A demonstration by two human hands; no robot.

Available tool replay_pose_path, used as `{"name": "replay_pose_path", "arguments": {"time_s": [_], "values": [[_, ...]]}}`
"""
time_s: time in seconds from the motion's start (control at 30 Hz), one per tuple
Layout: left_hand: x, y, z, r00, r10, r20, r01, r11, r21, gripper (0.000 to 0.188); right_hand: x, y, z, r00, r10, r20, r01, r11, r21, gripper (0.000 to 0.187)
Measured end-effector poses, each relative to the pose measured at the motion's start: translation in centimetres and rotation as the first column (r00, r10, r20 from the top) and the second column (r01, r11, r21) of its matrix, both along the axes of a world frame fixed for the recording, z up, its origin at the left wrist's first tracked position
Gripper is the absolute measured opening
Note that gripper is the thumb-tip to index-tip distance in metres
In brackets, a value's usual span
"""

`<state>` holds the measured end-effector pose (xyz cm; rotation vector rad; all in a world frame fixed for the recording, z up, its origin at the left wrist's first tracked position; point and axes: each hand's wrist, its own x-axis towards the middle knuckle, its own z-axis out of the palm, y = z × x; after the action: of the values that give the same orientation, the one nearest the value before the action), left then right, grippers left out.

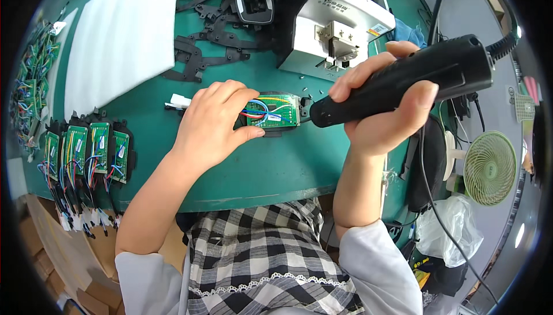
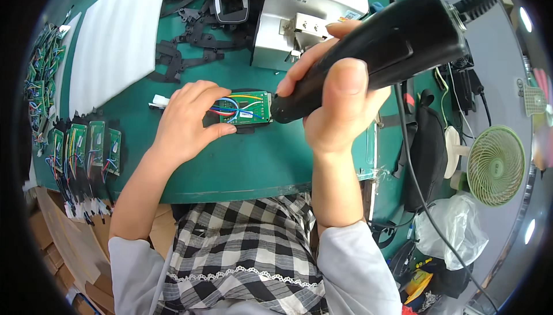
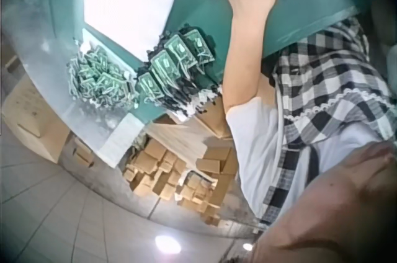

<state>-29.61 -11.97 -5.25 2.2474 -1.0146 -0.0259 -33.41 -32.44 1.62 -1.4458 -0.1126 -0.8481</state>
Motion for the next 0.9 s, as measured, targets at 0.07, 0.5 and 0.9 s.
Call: {"name": "replay_pose_path", "arguments": {"time_s": [0.07,0.5,0.9], "values": [[-0.1,0.0,-0.1,1.0,0.003,0.01,-0.003,1.0,-0.001,0.052,-0.1,0.4,-0.5,1.0,0.024,0.0,-0.024,1.0,0.012,0.066],[0.4,0.7,0.2,0.998,-0.03,-0.059,0.03,1.0,-0.006,0.05,-1.6,1.2,-1.5,0.983,0.143,-0.115,-0.159,0.976,-0.149,0.076],[-0.4,0.1,-0.5,0.998,-0.05,0.036,0.053,0.993,-0.103,0.042,2.1,-3.2,4.1,0.95,-0.228,0.212,0.241,0.97,-0.034,0.073]]}}
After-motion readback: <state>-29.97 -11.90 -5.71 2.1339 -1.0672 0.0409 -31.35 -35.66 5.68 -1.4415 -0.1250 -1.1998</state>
